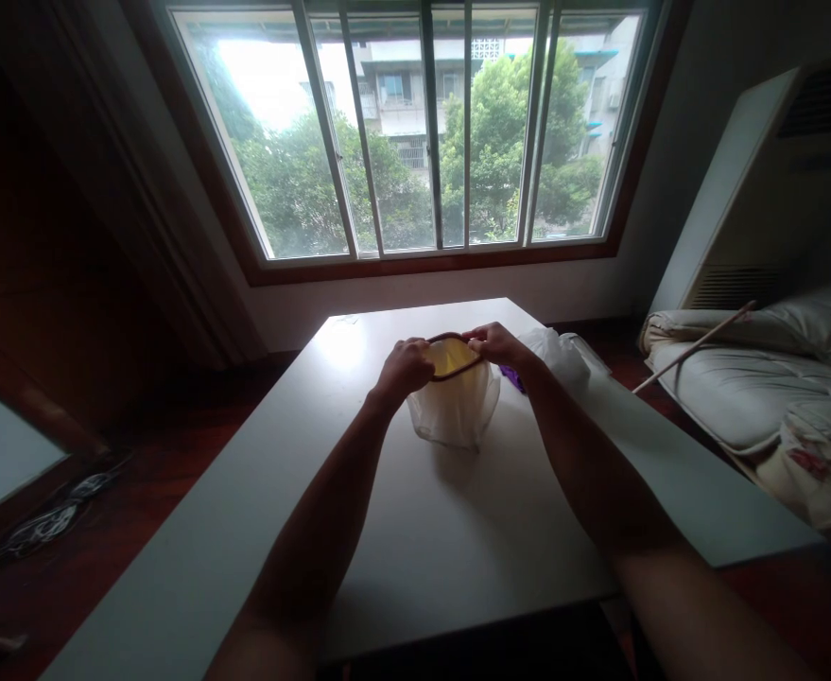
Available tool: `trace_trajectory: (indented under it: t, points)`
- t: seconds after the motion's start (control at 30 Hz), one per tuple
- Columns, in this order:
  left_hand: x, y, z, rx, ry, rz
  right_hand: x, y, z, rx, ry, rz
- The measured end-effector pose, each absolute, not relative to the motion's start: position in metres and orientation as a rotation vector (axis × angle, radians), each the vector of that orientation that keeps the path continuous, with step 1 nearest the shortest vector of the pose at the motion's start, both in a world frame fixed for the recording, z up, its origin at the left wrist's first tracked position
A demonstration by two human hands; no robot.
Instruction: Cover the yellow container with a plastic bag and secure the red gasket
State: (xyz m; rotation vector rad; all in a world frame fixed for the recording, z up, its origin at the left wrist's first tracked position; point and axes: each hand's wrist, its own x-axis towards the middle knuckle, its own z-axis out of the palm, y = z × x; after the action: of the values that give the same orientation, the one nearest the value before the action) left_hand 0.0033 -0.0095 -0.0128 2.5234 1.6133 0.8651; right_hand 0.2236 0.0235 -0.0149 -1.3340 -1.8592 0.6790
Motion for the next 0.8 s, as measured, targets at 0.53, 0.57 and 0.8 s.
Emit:
trace_trajectory:
  t: [0.53, 0.57, 0.8]
  points:
    - [0.007, -0.022, -0.004, 2.499, 1.584, 0.947, 0.208, 0.010, -0.005, -1.277, -2.114, 0.371]
    - [0.009, -0.026, -0.003, 2.506, 1.593, 0.895, 0.208, 0.010, -0.004, -1.280, -2.140, 0.409]
    - [0.015, -0.031, -0.010, 2.549, 1.583, 0.624, 0.206, 0.011, -0.006, -1.276, -2.174, 0.525]
